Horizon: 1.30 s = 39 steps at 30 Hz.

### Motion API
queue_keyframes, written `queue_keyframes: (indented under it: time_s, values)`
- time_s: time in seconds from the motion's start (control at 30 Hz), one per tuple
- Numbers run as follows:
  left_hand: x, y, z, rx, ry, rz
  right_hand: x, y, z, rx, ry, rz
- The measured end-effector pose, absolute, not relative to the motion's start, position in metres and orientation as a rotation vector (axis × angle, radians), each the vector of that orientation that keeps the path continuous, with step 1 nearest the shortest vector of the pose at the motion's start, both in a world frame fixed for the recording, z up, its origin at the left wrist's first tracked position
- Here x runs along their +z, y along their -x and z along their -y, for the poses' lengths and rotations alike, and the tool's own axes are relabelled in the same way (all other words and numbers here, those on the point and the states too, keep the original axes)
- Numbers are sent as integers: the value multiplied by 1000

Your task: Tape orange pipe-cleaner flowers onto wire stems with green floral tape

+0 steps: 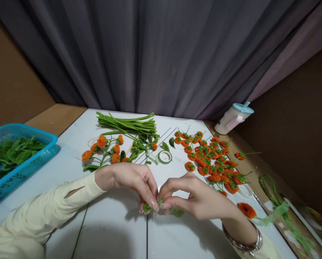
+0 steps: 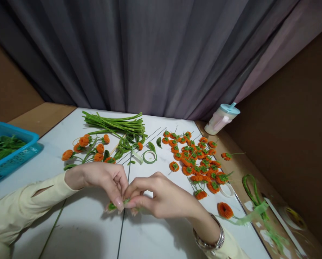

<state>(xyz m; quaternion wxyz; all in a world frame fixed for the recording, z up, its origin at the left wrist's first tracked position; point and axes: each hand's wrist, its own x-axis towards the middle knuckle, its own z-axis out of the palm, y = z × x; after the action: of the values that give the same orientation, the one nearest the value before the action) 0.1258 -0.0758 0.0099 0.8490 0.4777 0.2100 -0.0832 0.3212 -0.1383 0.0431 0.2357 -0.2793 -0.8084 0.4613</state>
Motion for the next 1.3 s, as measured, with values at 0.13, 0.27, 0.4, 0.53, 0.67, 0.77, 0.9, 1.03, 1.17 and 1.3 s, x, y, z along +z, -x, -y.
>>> queue_keyframes:
  time_s: [0.13,0.27,0.4,0.53,0.67,0.77,0.9,1.03,1.17,1.3]
  values:
    - [7,-125,75,-199,-966,-431,43,-324,138,1234,730,2272]
    - [4,-126,74,-229,-940,-420,44,-325,143,1057,739,2402]
    - [4,-126,72,-241,-918,-425,44,-325,147,850,749,2505]
    - [6,-126,71,-255,-906,-422,43,-325,149,762,727,2527]
    - [5,-127,72,-250,-918,-442,41,-326,150,710,734,2535]
    - [5,-127,72,-248,-934,-453,41,-327,149,669,739,2579]
    - [18,-124,70,-217,-1191,-407,42,-330,146,607,799,2537]
    - [44,-116,77,25,-1800,-540,43,-331,145,631,857,2479]
    - [55,-110,97,452,-2489,-483,45,-329,145,674,849,2465]
    - [49,-110,110,638,-2982,-328,45,-329,144,704,843,2421]
